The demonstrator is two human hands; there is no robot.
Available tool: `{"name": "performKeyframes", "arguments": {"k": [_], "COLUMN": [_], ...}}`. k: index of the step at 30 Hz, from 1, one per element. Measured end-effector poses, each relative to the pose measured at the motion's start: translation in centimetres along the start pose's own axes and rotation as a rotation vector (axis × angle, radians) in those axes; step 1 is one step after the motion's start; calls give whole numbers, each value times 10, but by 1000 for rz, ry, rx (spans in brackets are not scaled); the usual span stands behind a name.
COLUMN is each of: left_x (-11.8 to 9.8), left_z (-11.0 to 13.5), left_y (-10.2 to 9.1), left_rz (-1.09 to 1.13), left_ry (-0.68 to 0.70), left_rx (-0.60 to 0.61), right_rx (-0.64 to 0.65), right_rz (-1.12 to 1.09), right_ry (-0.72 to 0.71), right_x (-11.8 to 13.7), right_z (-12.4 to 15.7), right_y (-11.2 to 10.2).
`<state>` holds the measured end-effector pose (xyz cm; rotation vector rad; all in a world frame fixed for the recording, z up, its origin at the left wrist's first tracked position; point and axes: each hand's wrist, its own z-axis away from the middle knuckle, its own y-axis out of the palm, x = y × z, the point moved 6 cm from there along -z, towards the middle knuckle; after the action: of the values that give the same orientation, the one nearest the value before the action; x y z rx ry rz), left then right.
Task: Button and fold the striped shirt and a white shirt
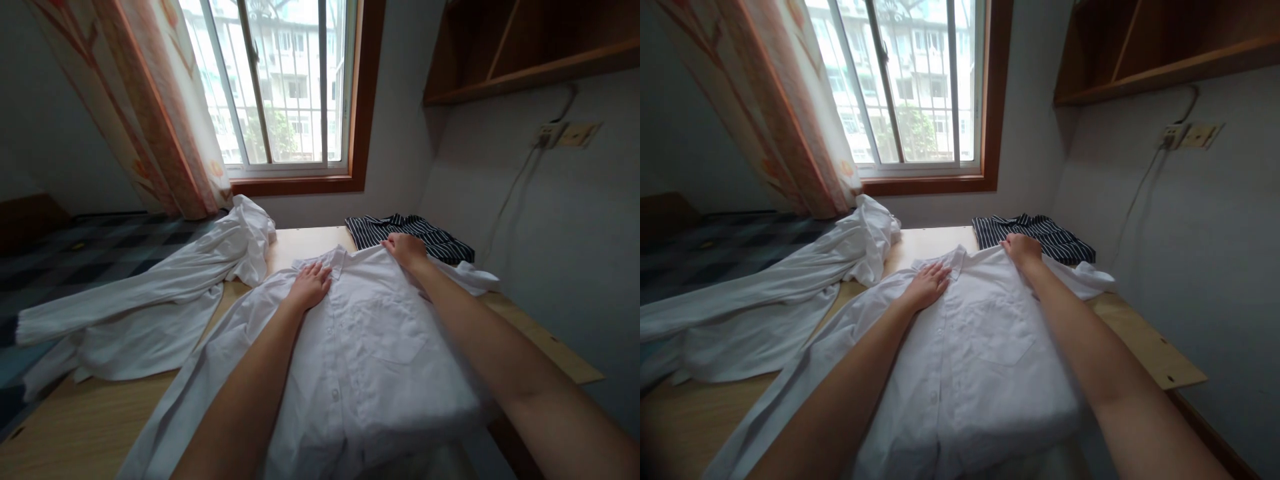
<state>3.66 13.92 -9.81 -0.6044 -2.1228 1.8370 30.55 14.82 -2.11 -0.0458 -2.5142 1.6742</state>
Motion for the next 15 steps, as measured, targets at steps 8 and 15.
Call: {"name": "performKeyframes", "arguments": {"k": [8,15], "left_x": [-4,-6], "left_z": [2,3], "left_y": [-2,-4], "left_rz": [4,-2], "left_ry": [-37,-38], "left_rx": [52,51], "right_rx": [-21,125], "right_rz": [77,-88], "right_ry": [-118,-345], "right_x": [31,85], "right_z": [-1,-2], "right_y": [11,25]}}
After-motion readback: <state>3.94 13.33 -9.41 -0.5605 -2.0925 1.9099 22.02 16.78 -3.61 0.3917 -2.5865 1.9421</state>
